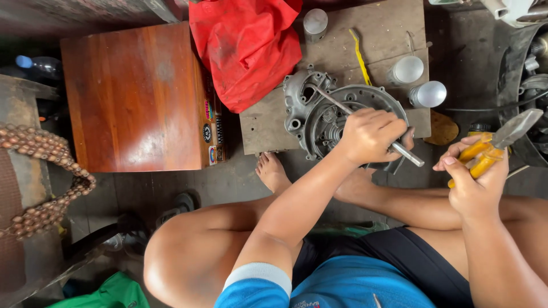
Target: Repairing and cleaning a motorcycle engine casing using hand tools
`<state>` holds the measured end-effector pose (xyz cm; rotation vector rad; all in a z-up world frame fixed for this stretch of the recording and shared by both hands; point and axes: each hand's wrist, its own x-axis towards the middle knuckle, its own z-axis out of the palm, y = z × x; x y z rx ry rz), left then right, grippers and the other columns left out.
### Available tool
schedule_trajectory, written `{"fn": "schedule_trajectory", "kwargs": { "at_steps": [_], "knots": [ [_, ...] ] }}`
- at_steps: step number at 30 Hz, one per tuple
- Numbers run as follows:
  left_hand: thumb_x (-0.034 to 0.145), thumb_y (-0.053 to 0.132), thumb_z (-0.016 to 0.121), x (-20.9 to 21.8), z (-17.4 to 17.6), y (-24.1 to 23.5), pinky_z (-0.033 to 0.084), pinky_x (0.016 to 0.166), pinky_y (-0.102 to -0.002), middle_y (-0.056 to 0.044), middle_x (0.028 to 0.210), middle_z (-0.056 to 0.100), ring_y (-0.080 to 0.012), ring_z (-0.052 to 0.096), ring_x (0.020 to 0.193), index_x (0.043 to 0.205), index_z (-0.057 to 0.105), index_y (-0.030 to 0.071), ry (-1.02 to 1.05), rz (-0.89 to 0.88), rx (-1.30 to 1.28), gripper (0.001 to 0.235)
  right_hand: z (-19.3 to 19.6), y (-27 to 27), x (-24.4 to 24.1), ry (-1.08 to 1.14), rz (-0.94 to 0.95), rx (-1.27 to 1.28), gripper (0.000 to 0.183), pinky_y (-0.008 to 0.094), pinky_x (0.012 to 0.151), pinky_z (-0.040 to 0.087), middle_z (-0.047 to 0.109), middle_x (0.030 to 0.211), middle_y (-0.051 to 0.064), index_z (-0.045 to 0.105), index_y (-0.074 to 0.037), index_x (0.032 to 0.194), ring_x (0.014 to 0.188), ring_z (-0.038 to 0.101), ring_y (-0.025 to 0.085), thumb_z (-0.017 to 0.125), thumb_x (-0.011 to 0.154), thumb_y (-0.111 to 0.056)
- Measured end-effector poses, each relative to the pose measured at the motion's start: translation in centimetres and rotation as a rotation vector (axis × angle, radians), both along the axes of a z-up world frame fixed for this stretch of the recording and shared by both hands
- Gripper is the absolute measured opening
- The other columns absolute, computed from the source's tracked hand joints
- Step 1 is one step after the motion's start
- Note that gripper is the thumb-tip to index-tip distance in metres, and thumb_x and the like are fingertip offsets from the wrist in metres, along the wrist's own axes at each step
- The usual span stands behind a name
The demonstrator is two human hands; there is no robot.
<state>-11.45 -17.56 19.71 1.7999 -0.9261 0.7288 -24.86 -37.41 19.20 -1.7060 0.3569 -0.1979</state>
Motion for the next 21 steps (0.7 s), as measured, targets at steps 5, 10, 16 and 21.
{"fn": "schedule_trajectory", "kwargs": {
  "at_steps": [5, 10, 16, 21],
  "knots": [
    [0.089, 0.012, 0.063, 0.5, -1.5, -0.2, 0.039, 0.05, -0.031, 0.001, 0.059, 0.045, -0.0184, 0.046, 0.049, 0.069, 0.048, 0.015, 0.002, 0.078, 0.026, 0.025, -0.7, -0.4, -0.1, 0.069, -0.048, 0.057, 0.027, 0.037, 0.075, 0.055, 0.051, 0.091, 0.013, 0.039, -0.003, 0.121, 0.072, 0.055, 0.025, 0.053, 0.099, 0.003],
    [0.091, 0.013, 0.062, 1.3, -1.7, 0.2, 0.036, 0.049, -0.031, 0.002, 0.06, 0.039, -0.0184, 0.043, 0.049, 0.069, 0.047, 0.016, 0.024, 0.113, 0.002, 0.028, -0.5, -0.1, 0.2, 0.073, -0.058, 0.085, 0.028, 0.037, 0.074, 0.054, 0.051, 0.091, 0.012, 0.039, -0.004, 0.12, 0.07, 0.055, 0.025, 0.054, 0.098, 0.004],
    [0.09, 0.011, 0.061, 1.7, -2.5, 0.7, 0.037, 0.05, -0.033, -0.001, 0.061, 0.037, -0.0215, 0.042, 0.049, 0.07, 0.042, 0.012, 0.018, 0.144, 0.01, 0.028, -0.7, -0.1, -0.1, 0.069, -0.031, 0.058, 0.027, 0.038, 0.075, 0.054, 0.051, 0.092, 0.013, 0.039, -0.004, 0.121, 0.072, 0.055, 0.026, 0.053, 0.1, 0.004],
    [0.09, 0.012, 0.061, 1.8, -3.0, 0.8, 0.038, 0.049, -0.033, -0.001, 0.06, 0.037, -0.0213, 0.041, 0.049, 0.07, 0.042, 0.012, 0.029, 0.15, 0.009, 0.028, -0.5, 0.1, 0.0, 0.073, -0.026, 0.056, 0.027, 0.038, 0.074, 0.053, 0.051, 0.089, 0.012, 0.039, -0.004, 0.12, 0.071, 0.055, 0.026, 0.052, 0.099, 0.004]
  ]
}}
